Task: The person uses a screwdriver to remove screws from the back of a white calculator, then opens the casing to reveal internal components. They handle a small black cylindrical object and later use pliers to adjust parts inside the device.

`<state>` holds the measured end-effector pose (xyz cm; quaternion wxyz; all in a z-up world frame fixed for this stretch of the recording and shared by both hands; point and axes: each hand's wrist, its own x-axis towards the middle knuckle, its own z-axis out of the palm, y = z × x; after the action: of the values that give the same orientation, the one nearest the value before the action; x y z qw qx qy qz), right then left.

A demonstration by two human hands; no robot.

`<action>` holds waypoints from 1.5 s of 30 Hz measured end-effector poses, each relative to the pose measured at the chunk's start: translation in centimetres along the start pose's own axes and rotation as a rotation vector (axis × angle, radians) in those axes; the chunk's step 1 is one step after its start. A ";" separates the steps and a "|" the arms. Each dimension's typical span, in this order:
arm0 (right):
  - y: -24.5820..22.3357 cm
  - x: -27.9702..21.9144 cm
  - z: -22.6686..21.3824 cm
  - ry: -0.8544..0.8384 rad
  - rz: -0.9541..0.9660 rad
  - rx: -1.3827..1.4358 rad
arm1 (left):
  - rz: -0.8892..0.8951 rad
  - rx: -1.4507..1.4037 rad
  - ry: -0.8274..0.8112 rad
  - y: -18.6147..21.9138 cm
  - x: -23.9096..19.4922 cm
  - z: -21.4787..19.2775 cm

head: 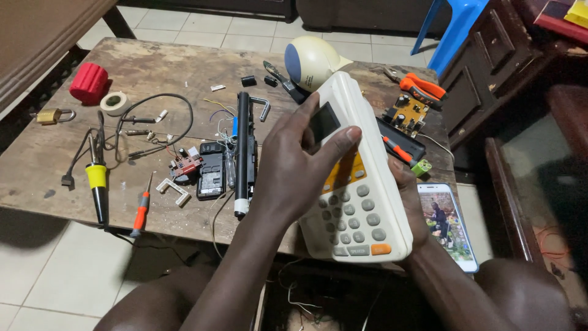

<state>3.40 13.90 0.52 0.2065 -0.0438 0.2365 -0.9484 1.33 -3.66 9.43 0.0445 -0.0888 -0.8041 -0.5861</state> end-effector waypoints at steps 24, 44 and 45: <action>-0.3 -2.0 4.6 0.603 -0.227 -1.351 | -0.332 -0.091 0.135 -7.3 1.1 0.1; 0.3 0.9 1.4 0.700 -0.358 -1.246 | -0.272 -0.520 0.370 -6.7 -1.6 -1.2; 0.1 0.7 2.3 0.700 -0.354 -1.248 | -0.274 -0.521 0.372 -6.8 -1.4 -1.1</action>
<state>3.18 12.54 2.46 -0.1008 0.1145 0.7736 -0.6150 1.39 -6.89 3.21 0.0868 0.1200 -0.6100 -0.7784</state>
